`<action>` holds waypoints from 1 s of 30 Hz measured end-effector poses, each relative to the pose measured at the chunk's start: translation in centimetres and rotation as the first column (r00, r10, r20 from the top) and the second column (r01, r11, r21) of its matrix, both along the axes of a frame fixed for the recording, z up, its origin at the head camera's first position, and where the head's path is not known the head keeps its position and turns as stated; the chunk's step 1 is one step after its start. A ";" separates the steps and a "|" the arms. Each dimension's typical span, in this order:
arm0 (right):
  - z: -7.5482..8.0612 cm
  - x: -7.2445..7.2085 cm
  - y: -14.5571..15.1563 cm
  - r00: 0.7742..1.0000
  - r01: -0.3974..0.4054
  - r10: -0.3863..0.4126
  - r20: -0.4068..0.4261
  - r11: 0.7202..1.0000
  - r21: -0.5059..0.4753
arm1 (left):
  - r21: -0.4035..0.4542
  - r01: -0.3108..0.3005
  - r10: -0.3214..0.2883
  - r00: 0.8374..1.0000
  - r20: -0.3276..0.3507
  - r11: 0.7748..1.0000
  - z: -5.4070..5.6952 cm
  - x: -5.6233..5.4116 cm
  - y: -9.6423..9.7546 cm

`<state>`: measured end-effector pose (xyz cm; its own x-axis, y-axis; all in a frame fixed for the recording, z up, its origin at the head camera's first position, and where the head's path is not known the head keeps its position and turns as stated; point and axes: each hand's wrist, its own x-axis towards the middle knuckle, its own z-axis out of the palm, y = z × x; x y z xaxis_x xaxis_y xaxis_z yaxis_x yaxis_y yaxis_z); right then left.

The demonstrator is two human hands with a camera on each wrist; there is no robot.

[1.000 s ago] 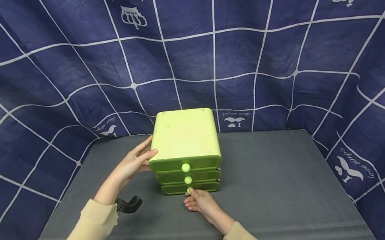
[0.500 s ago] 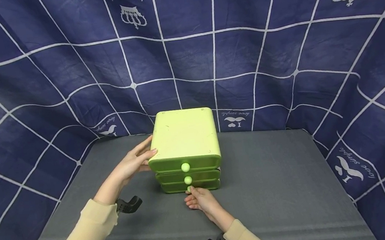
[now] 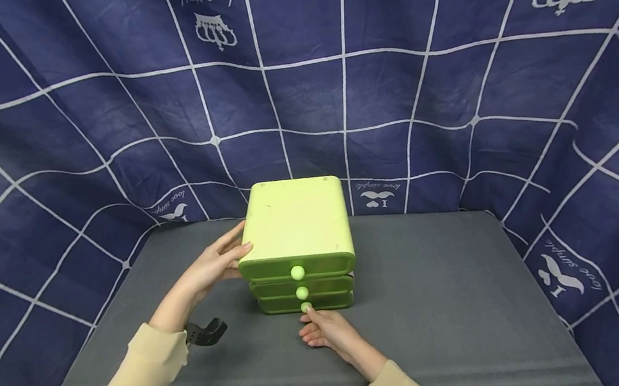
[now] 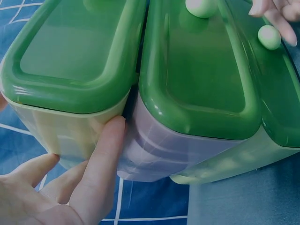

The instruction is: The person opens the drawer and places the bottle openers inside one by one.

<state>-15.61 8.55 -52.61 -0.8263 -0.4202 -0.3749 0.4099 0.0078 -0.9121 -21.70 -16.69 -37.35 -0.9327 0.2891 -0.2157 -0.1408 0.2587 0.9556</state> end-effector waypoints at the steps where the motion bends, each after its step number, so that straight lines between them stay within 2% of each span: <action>1: 0.2 0.1 0.2 1.000 -0.009 0.009 -0.006 1.000 0.001 | 0.002 0.002 -0.002 1.000 0.000 1.000 0.0 0.0 0.0; 8: 2.2 1.2 2.1 0.997 -0.067 0.067 -0.040 0.998 0.004 | 0.000 0.001 -0.001 1.000 -0.004 1.000 0.0 0.0 0.0; 13: 4.0 1.5 3.7 0.996 -0.070 0.071 -0.062 0.997 0.014 | -0.002 0.005 -0.005 1.000 -0.005 1.000 -0.2 0.0 0.0; 24: 8.3 1.5 6.7 0.983 -0.073 0.087 -0.159 0.993 0.093 | -0.047 -0.020 0.018 0.999 -0.033 0.999 -0.1 0.4 0.2; 30: 10.8 1.1 8.6 0.974 -0.039 0.063 -0.215 0.993 0.115 | -0.095 -0.035 0.029 0.998 -0.056 0.995 0.2 0.7 0.3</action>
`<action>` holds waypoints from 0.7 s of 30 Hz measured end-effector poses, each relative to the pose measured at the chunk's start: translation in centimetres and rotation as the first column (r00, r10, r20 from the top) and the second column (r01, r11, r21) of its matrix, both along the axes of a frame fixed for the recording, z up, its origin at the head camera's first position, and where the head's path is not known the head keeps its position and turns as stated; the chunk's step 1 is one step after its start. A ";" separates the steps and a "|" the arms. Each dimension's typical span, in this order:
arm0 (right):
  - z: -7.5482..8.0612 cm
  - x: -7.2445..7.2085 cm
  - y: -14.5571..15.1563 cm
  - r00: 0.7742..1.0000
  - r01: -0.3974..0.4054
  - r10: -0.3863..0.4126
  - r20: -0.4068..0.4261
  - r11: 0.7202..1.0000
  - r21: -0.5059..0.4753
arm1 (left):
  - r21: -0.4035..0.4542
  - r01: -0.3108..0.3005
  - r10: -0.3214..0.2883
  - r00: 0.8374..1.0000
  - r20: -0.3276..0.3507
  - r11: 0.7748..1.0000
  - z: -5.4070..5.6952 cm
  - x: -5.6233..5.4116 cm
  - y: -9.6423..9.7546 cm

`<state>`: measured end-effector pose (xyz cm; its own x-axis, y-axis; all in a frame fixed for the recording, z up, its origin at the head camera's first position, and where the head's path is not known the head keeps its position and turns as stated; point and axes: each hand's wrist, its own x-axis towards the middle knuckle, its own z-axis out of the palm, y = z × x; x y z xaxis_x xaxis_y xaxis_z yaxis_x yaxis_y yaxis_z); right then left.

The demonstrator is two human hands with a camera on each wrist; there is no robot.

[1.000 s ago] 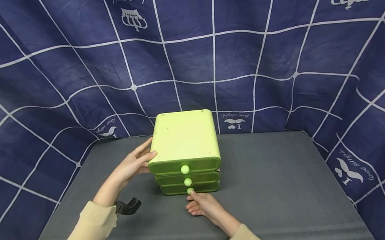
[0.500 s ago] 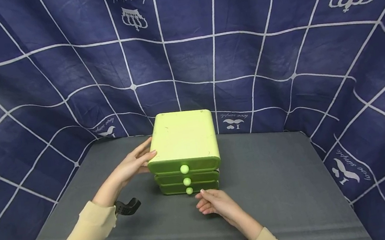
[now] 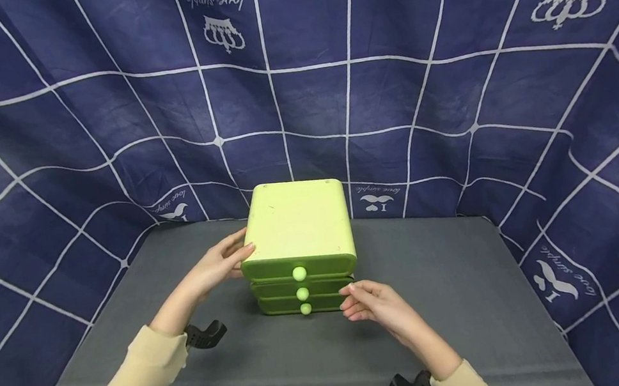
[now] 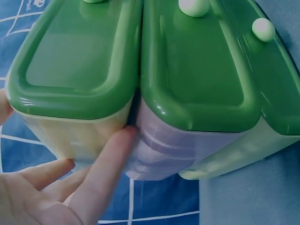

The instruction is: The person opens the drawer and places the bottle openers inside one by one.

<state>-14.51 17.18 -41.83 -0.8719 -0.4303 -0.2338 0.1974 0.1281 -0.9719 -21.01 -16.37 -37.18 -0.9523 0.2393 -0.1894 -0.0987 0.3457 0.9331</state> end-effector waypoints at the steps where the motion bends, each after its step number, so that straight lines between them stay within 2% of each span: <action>1: 0.4 -0.1 0.3 1.000 0.005 -0.005 -0.008 1.000 0.009 | -0.025 -0.004 0.004 1.000 -0.009 1.000 0.1 0.0 0.0; 4: 1.5 -0.5 1.4 0.999 0.029 -0.027 -0.032 0.999 0.035 | -0.090 -0.013 0.008 0.998 -0.055 0.996 0.5 0.2 -0.2; 9: 3.8 -1.6 3.1 0.991 0.108 -0.101 -0.088 0.991 0.080 | -0.161 -0.081 0.056 0.986 -0.156 0.984 2.0 0.3 -1.0; 15: 6.2 -3.5 4.4 0.968 0.186 -0.165 -0.191 0.977 0.101 | -0.141 -0.148 0.107 0.957 -0.268 0.979 4.0 -0.2 -1.8; 18: 7.1 -4.6 4.6 0.943 0.239 -0.197 -0.267 0.961 0.136 | -0.166 -0.192 0.127 0.932 -0.339 0.967 4.7 -0.6 -2.1; 20: 7.4 -5.4 4.6 0.912 0.294 -0.223 -0.343 0.940 0.173 | -0.213 -0.236 0.134 0.905 -0.404 0.948 5.0 -0.9 -2.3; 21: 7.5 -5.8 4.5 0.889 0.330 -0.239 -0.390 0.925 0.187 | -0.240 -0.266 0.137 0.884 -0.447 0.934 5.1 -1.0 -2.3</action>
<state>-20.29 21.72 -34.34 -0.9914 -0.1210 0.0488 -0.0895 0.3586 -0.9292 -22.02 -18.69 -32.13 -0.9782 0.0305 0.2053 0.1799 0.6181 0.7652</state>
